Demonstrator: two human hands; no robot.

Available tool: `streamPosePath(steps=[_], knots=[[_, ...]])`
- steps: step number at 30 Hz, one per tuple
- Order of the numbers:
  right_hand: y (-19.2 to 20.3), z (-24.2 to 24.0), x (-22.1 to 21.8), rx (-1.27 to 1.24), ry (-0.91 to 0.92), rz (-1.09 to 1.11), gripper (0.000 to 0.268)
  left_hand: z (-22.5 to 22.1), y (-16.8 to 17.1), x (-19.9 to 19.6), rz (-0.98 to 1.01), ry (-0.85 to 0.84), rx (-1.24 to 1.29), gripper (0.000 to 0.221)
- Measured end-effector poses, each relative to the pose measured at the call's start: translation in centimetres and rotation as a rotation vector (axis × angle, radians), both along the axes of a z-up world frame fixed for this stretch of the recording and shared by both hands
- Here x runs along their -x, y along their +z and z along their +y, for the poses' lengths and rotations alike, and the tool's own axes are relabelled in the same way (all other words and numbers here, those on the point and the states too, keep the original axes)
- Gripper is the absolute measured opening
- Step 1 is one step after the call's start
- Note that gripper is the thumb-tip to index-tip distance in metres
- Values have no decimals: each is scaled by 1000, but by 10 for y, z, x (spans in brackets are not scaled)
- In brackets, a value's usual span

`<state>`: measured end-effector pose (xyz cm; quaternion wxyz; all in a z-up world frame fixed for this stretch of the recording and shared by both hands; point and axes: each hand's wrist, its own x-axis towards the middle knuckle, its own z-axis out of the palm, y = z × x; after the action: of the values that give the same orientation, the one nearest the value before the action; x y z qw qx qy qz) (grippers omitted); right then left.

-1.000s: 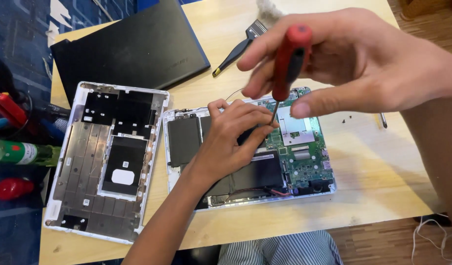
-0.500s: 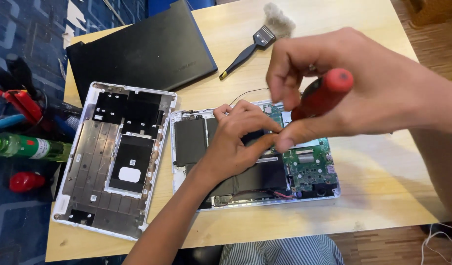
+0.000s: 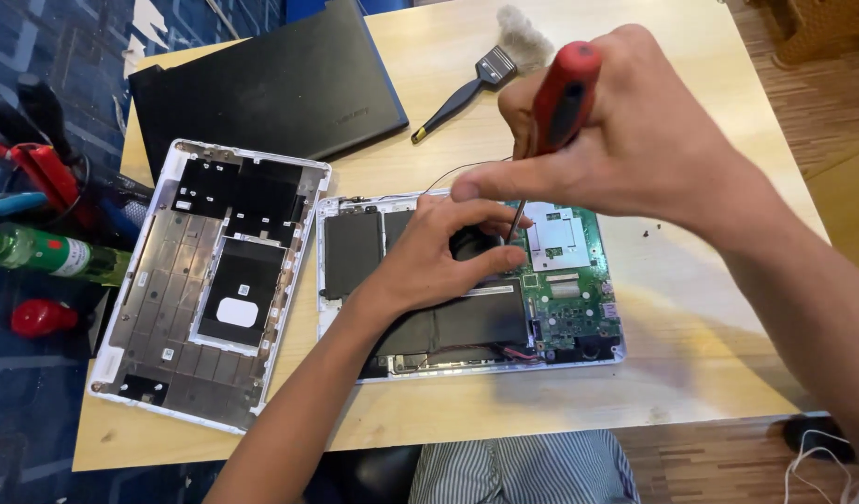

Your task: Disassembling a laptop by removing and cleaning the motherboard before re-securing it with screws.

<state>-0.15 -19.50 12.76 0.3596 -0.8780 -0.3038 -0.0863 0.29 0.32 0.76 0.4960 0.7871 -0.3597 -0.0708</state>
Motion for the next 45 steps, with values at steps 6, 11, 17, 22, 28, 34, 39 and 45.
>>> streamPosePath(steps=[6, 11, 17, 22, 28, 34, 39, 45], knots=[[6, -7, 8, -123, -128, 18, 67, 2, 10, -6, 100, -42, 16, 70], [-47, -113, -20, -252, -454, 44, 32, 0, -10, -8, 51, 126, 21, 43], [-113, -193, -48, -402, -440, -227, 40, -3, -20, -12, -147, 317, -56, 15], [-122, -180, -54, -928, -624, -238, 28, -6, -20, -10, -176, 243, -84, 16], [-117, -150, -46, -965, -578, -227, 27, -5, -15, -9, -137, 266, -138, 18], [-113, -149, -48, -1100, -553, -220, 31, -6, -13, -7, -129, 251, -133, 17], [-115, -141, -53, -1253, -503, -281, 37, -5, -1, -3, -118, 258, -91, 17], [-123, -146, -49, -1107, -428, -446, 34, -5, -6, -2, -232, 189, -118, 15]])
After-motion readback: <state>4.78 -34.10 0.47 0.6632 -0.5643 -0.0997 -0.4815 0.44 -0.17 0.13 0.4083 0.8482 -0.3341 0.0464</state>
